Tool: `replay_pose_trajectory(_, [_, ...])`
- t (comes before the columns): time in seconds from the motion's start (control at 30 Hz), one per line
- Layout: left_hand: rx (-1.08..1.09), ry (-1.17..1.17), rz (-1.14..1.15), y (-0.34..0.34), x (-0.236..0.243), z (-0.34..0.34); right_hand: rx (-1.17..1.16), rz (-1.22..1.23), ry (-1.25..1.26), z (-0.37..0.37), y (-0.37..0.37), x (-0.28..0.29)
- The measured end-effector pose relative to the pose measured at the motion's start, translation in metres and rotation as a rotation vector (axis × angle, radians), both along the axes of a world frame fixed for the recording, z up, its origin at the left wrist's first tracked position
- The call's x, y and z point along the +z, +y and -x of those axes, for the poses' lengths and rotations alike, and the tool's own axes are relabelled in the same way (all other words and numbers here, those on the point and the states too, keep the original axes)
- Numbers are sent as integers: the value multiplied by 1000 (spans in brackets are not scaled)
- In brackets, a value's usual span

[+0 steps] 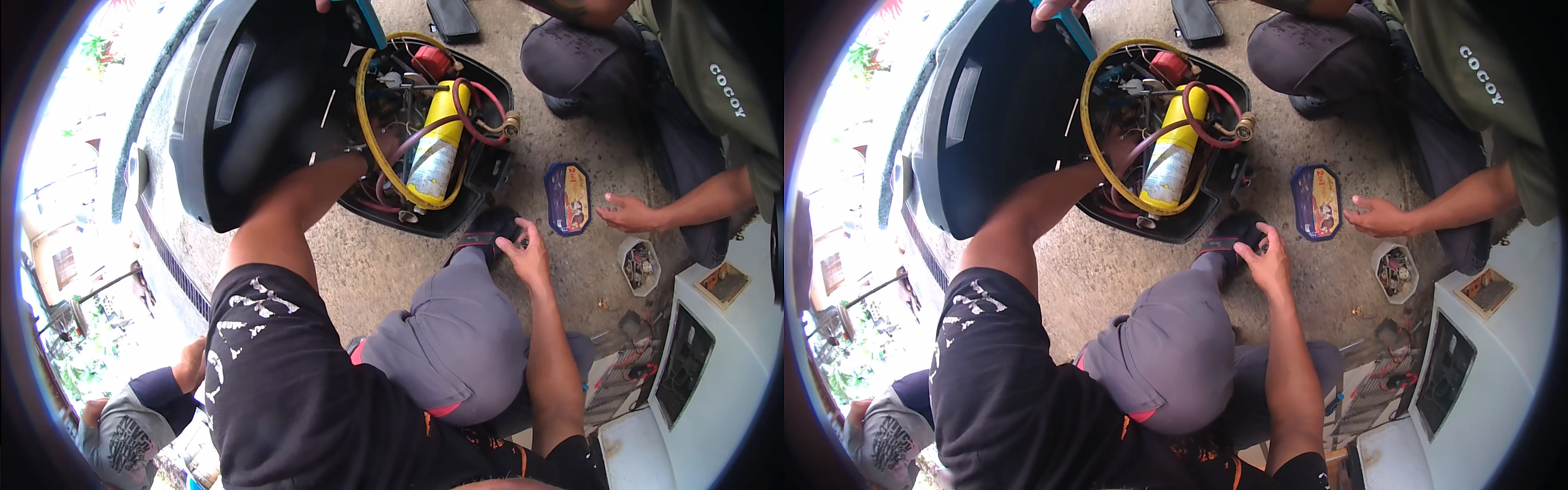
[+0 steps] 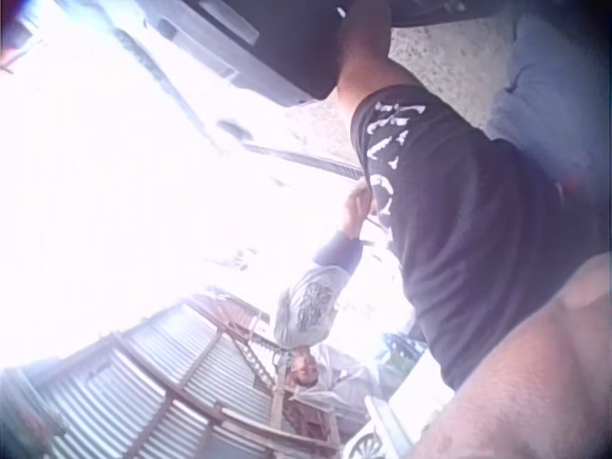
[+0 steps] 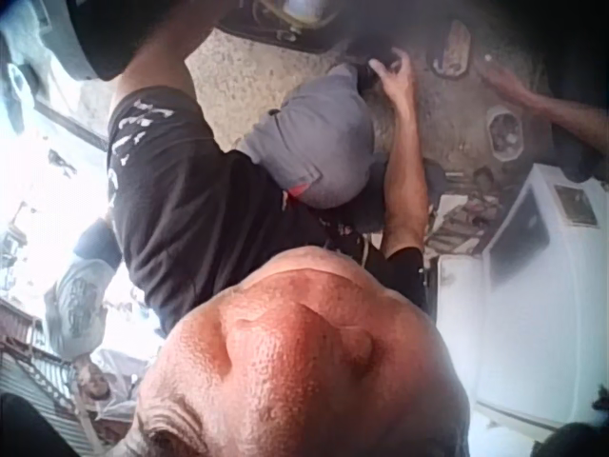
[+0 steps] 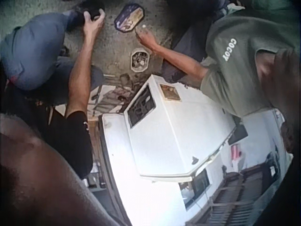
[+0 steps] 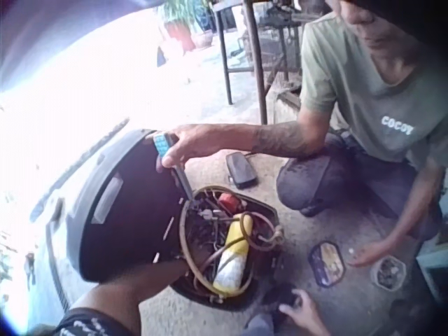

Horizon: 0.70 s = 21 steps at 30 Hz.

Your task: The person performs maintenance on an air conditioning unit by testing electrical connections with a multimeter and handling internal components by hand.

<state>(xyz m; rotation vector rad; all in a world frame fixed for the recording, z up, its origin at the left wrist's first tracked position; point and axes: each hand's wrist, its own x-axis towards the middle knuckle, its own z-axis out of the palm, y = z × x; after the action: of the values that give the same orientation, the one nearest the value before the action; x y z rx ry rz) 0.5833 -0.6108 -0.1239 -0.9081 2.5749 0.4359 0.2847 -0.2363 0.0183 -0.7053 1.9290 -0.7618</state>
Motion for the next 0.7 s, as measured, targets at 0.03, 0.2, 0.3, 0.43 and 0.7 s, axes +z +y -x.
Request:
replay_pose_trajectory(0.03, [-85,2,103,9,9,17,-15,-30,14,5,1,0])
replay_pose_trajectory(0.2, [-163,114,30,12,68,32,-39,-26,-48,0,-4,2])
replay_pose_trajectory(0.3, [-127,282,-18,25,88,24,-71,18,-105,-1,-3,14])
replay_pose_trajectory(0.43, [264,322,-179,38,158,32,-118,66,-165,9,-9,46])
replay_pose_trajectory(0.7, [1185,1060,-998,115,261,19,129,324,-427,6,-90,142])
